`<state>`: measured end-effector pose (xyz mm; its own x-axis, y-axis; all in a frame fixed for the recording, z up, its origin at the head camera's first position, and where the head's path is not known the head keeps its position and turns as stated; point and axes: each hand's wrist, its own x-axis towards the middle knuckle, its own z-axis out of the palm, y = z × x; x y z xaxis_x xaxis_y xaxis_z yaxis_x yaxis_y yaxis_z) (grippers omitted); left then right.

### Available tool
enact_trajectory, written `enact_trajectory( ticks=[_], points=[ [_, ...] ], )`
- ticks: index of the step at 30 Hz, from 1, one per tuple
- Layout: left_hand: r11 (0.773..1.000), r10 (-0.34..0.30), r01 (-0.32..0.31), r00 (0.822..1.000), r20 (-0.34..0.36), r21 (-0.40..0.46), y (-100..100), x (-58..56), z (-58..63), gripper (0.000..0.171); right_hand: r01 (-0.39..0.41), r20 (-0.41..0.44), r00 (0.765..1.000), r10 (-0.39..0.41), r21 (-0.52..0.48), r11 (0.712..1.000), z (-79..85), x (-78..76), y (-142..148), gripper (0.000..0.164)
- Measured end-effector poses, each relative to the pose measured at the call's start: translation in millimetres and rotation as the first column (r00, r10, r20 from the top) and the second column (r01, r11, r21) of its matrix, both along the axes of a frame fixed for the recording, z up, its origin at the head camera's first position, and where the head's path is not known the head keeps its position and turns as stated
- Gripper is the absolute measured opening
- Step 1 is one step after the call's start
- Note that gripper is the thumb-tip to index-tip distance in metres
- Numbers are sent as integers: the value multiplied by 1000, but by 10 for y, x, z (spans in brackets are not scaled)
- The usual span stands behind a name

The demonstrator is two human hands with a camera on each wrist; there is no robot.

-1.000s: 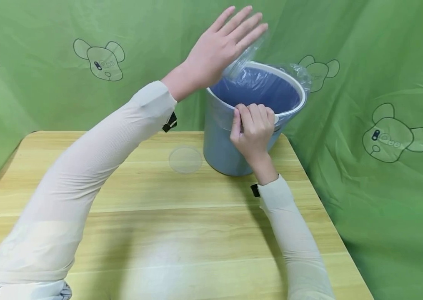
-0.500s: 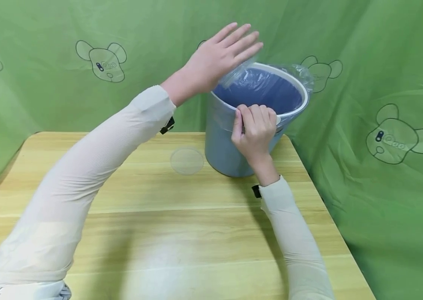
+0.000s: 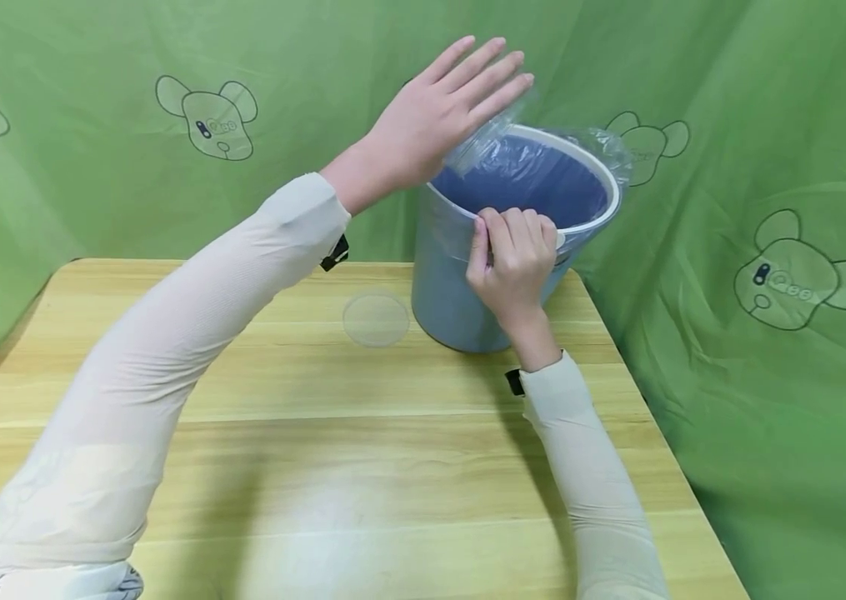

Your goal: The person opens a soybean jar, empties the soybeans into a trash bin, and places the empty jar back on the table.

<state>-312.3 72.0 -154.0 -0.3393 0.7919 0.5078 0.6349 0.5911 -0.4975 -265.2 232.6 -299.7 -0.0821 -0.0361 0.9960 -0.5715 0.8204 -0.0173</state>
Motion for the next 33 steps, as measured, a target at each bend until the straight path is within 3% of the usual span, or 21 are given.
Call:
enact_trajectory(
  ticks=[7,11,14,17,20,23,27,29,31,33],
  points=[
    [989,-8,-1,998,60,146,-149,10,-2,78,1,-6,1000,-1,-34,999,-24,-34,45,21],
    [978,-4,-16,995,98,206,-309,34,-19,97,0,-9,1000,-1,-38,999,-6,-56,68,20],
    [964,-14,-20,992,128,265,-474,51,-81,101,2,-10,1000,-2,-39,999,5,-62,85,20],
    [935,-45,-23,982,184,353,-673,52,-180,113,5,-17,1000,-6,-39,999,8,-55,104,20],
    [877,-95,-44,960,264,479,-889,42,-313,125,9,-26,1000,-10,-39,999,7,-44,124,18],
    [780,-160,-117,913,375,615,-1089,35,-466,130,8,-32,999,-9,-37,999,4,-38,144,17],
    [606,-272,-281,806,526,744,-1335,31,-684,131,5,-35,999,-6,-28,1000,-3,-43,165,19],
    [535,-344,-334,753,561,776,-1450,26,-807,130,8,-35,999,-9,-23,1000,-7,-44,181,20],
    [497,-409,-364,703,582,788,-1561,13,-945,127,10,-35,999,-11,-22,1000,-10,-42,196,21],
    [481,-471,-379,649,597,791,-1666,8,-1088,124,12,-34,999,-13,-24,1000,-13,-38,208,23]
  ],
)
